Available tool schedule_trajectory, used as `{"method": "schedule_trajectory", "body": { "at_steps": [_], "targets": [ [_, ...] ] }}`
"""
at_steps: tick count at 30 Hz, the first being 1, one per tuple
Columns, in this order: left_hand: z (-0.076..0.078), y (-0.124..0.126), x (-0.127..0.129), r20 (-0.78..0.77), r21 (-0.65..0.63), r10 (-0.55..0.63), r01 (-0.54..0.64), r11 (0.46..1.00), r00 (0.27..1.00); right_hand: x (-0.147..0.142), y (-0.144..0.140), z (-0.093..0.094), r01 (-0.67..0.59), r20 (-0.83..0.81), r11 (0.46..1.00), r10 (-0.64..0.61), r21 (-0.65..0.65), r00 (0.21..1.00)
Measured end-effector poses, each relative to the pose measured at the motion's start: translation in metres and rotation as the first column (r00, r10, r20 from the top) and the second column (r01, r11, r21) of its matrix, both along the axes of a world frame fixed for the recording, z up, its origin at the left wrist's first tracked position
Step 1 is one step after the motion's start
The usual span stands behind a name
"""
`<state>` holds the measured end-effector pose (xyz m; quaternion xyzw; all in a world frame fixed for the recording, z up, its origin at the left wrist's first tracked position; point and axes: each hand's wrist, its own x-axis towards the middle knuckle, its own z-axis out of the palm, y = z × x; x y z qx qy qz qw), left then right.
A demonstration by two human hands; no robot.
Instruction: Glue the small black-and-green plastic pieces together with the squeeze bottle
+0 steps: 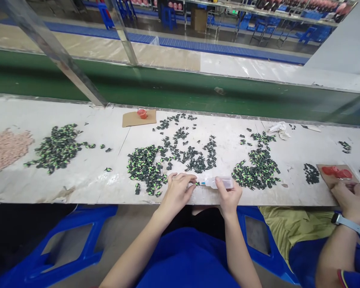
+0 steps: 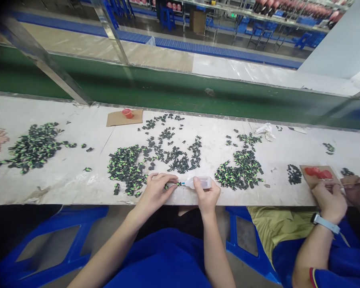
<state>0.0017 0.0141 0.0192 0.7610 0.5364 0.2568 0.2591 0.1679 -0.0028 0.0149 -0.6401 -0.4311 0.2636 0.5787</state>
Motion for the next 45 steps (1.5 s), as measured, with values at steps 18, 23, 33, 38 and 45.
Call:
{"method": "schedule_trajectory", "body": {
  "at_steps": [18, 23, 33, 38, 45],
  "targets": [
    [-0.0010, 0.0022, -0.0021, 0.011, -0.003, 0.010, -0.010, 1.000, 1.000, 0.0002, 0.0035, 0.0008, -0.028, 0.046, 0.998, 0.031, -0.058, 0.998],
    [-0.0019, 0.0021, -0.0015, 0.021, 0.006, 0.009, -0.009, 1.000, 1.000, -0.0009, 0.0040, 0.0030, -0.028, 0.043, 0.998, 0.031, -0.060, 0.999],
    [-0.0020, 0.0028, -0.0013, 0.016, 0.012, 0.021, -0.021, 1.000, 1.000, -0.0010, 0.0035, 0.0034, 0.031, 0.035, 0.997, -0.029, -0.067, 0.999],
    [-0.0030, 0.0023, -0.0010, 0.016, 0.018, 0.020, -0.020, 1.000, 1.000, -0.0010, 0.0034, 0.0040, 0.007, 0.026, 0.998, -0.005, -0.065, 1.000],
    [-0.0014, 0.0029, -0.0007, 0.018, -0.031, 0.029, -0.029, 0.999, 0.999, 0.0002, 0.0043, 0.0028, -0.003, 0.024, 0.997, 0.005, -0.073, 1.000]
  ]
}}
